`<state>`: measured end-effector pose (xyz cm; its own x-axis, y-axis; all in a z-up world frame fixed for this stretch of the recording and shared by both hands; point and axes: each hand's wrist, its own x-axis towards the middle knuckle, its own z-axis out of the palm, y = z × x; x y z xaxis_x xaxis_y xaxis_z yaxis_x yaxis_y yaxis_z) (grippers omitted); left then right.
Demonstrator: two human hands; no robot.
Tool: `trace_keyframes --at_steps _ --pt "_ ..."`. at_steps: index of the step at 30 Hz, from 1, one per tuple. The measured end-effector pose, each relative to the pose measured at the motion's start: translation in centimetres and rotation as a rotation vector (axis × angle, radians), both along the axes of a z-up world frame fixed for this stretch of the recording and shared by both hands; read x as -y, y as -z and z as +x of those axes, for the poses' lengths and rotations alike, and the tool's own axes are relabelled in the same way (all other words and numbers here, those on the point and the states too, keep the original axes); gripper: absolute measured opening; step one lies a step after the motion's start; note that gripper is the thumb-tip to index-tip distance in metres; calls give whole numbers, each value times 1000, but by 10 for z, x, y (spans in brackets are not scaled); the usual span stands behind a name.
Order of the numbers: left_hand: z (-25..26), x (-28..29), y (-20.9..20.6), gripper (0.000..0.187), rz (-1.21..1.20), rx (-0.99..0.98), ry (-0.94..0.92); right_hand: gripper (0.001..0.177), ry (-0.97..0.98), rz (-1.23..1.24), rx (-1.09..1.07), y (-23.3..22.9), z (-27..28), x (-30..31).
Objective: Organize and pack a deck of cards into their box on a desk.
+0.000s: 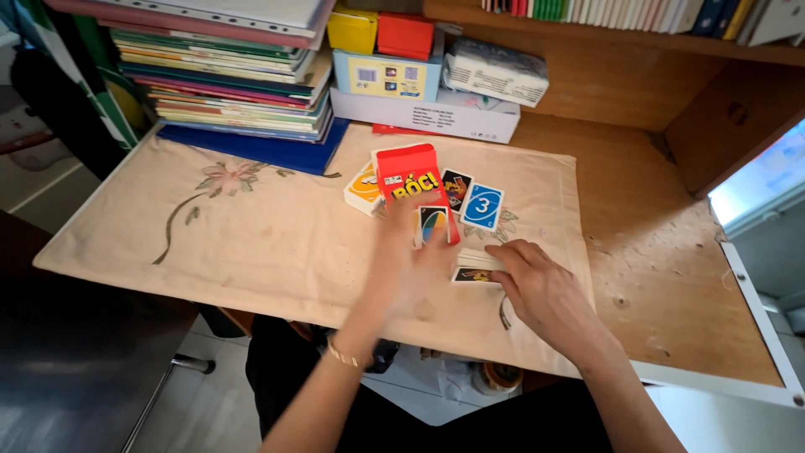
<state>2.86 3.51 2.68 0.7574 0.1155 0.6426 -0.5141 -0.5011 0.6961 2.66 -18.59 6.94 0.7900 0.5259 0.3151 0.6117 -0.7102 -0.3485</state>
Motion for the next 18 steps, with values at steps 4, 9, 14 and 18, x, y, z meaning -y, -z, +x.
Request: trace_keyframes --at_steps 4,9,14,18 --pt "61 -50 3 53 177 85 -330 35 -16 -11 57 2 1 -3" --pt "104 -79 10 36 239 46 -327 30 36 57 4 6 -1 -2" --pt "68 -66 -25 16 117 -182 -197 30 73 216 13 19 9 13" --pt "36 -55 -39 30 228 52 -268 30 203 466 -201 38 23 26"
